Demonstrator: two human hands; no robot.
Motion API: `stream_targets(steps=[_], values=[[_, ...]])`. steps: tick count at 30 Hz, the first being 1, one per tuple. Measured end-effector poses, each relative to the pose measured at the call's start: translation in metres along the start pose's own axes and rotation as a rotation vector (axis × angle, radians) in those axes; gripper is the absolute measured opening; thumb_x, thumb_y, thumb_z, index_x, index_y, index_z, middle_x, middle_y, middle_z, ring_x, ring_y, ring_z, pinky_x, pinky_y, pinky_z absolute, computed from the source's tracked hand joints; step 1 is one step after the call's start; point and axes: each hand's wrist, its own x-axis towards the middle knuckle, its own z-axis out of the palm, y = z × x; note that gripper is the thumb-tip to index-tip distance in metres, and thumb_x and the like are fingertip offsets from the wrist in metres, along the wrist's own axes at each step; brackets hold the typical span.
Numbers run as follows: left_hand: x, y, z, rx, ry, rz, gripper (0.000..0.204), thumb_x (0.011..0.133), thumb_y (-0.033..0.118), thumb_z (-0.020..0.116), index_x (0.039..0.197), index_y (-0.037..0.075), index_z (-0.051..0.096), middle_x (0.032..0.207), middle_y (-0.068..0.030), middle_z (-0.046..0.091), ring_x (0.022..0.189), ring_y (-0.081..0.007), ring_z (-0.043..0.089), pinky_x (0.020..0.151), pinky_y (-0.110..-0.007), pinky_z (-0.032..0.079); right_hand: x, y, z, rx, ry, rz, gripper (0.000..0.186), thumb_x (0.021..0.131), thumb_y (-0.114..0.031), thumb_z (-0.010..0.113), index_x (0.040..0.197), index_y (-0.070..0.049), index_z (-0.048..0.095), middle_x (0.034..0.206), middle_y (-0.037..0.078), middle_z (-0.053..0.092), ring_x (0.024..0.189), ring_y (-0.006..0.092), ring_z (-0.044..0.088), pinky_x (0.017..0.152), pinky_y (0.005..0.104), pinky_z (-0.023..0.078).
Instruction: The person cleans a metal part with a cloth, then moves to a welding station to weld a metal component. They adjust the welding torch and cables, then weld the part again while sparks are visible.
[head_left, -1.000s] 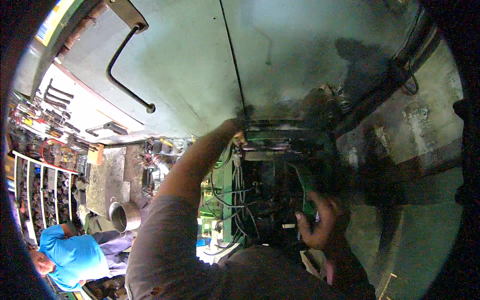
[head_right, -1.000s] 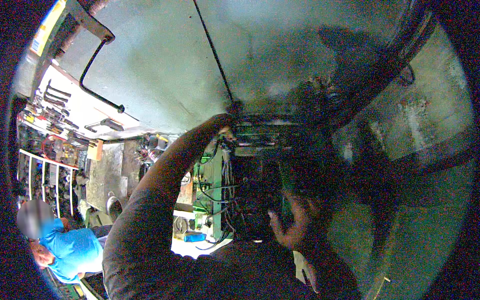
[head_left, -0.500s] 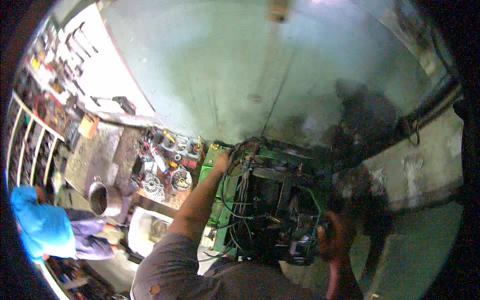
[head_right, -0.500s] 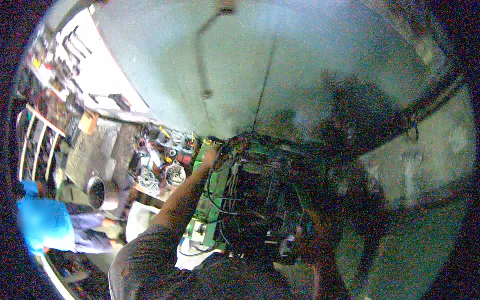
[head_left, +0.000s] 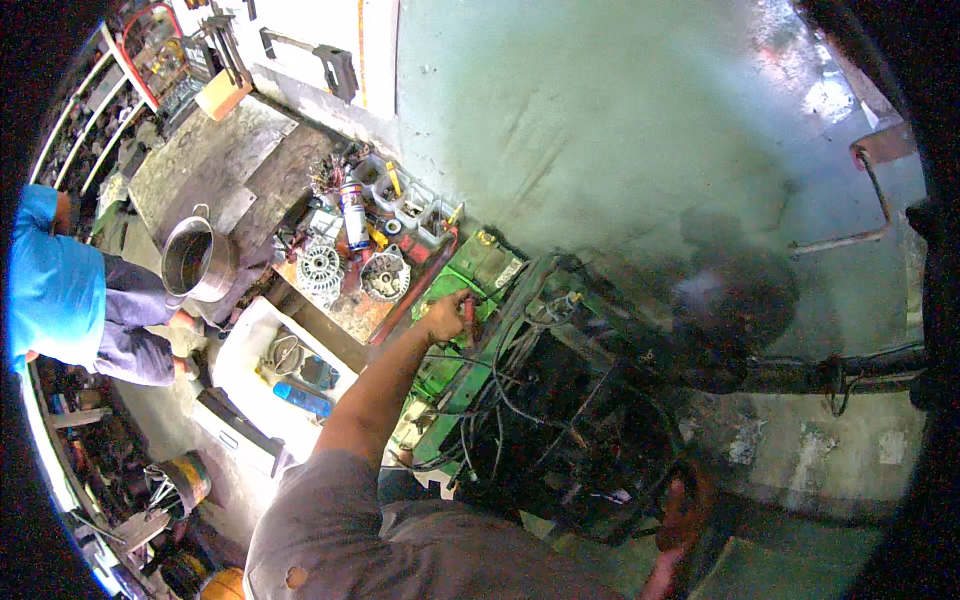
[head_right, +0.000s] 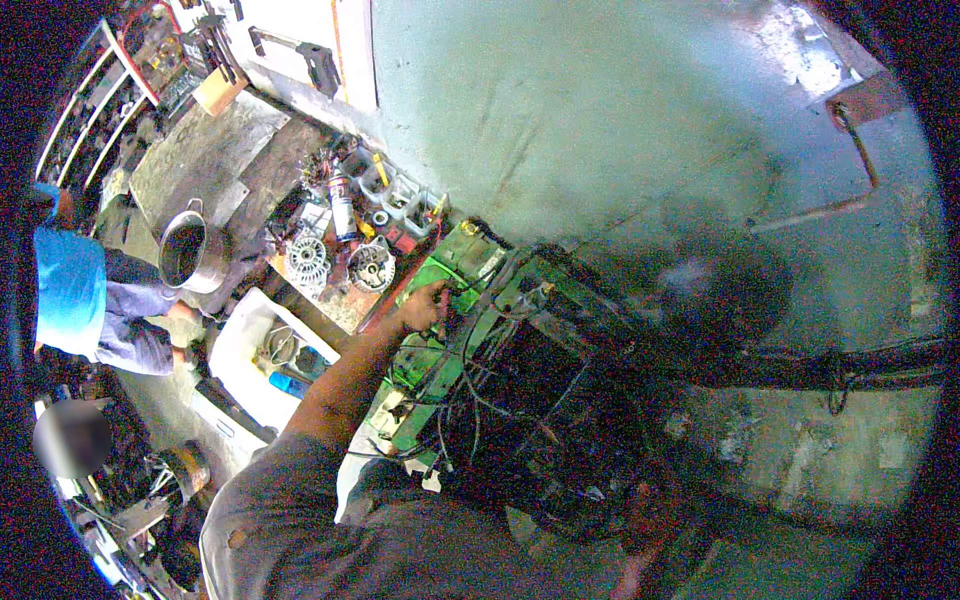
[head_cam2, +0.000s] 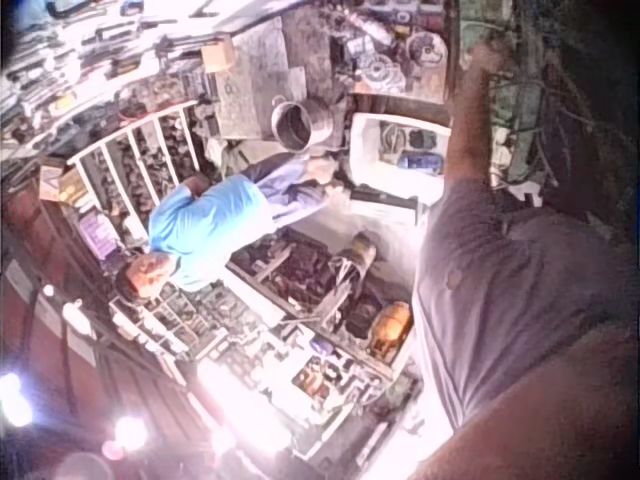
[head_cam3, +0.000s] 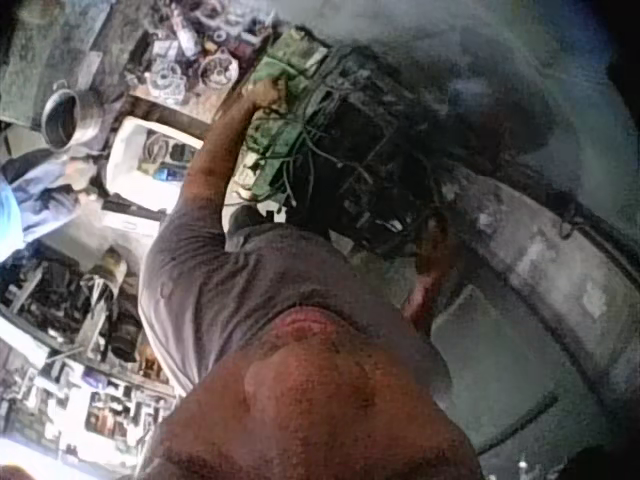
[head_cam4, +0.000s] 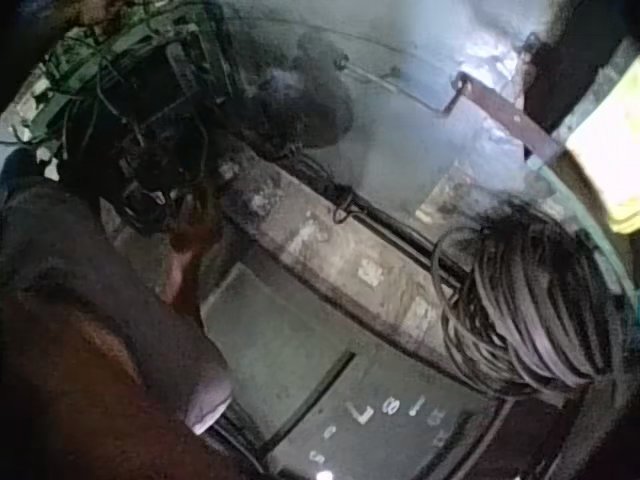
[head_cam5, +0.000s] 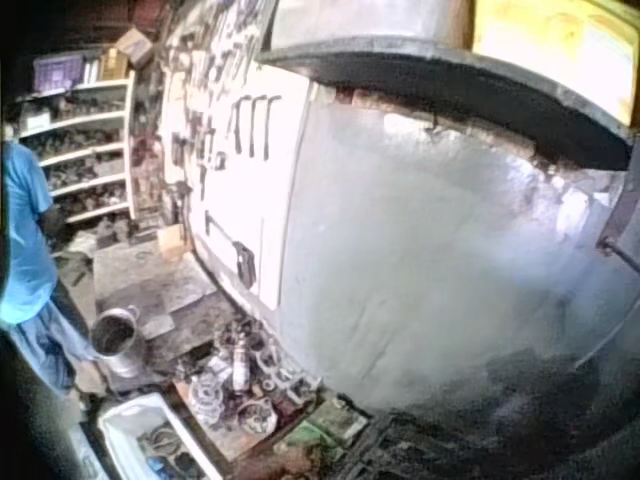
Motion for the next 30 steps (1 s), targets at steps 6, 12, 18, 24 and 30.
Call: stream_targets(steps=[6,12,18,24,30], values=[[0.028,0.005,0.028,-0.998,0.382,-0.168,0.032,0.105,0.016,0.052,0.133,0.001,0.054,0.101,-0.0135,0.069,0.082,-0.0232,0.066,0.076,-0.040,0.056,-0.002,-0.013,0.001,0.146,0.066,0.130,0.047,0.101,-0.037,0.063,0.130,0.000,0.063,0.129,0.017,0.063,0.120,0.0314,0.061,0.104,0.0458,0.048],[0.077,-0.011,0.040,-1.552,0.596,-0.366,0.008,0.105,0.014,0.047,0.103,0.009,0.052,0.083,-0.0059,0.058,0.066,-0.0204,0.055,0.063,-0.040,0.050,0.003,-0.025,-0.005,-0.019,0.024,0.042,0.049,0.100,-0.039,0.062,0.126,0.002,0.065,0.120,0.018,0.068,0.113,0.0330,0.064,0.102,0.0455,0.049],[0.083,-0.064,0.082,-0.543,0.624,-0.379,0.044,0.097,0.021,0.068,0.133,0.008,0.046,0.104,-0.0141,0.068,0.090,-0.0279,0.069,0.079,-0.043,0.057,0.003,-0.036,-0.002,-0.002,0.036,0.106,0.048,0.098,-0.039,0.065,0.126,0.000,0.066,0.118,0.017,0.069,0.111,0.0323,0.065,0.099,0.0448,0.050],[0.066,-0.066,0.066,-0.352,0.139,-0.246,0.069,0.088,0.040,0.078,0.138,0.002,0.051,0.109,-0.0183,0.070,0.099,-0.0314,0.067,0.093,-0.043,0.053,0.005,-0.035,-0.006,-0.057,0.013,0.020,0.044,0.097,-0.035,0.066,0.125,-0.001,0.067,0.117,0.016,0.069,0.109,0.0311,0.065,0.096,0.0454,0.051],[0.065,-0.003,0.042,-1.002,-0.060,-0.251,0.082,0.093,0.066,0.064,0.144,0.002,0.053,0.137,-0.0072,0.061,0.122,-0.0233,0.057,0.104,-0.039,0.045,-0.007,-0.009,-0.006,-0.167,0.018,0.096,0.043,0.098,-0.033,0.067,0.127,-0.001,0.066,0.124,0.018,0.067,0.112,0.0340,0.064,0.098,0.0468,0.050]])
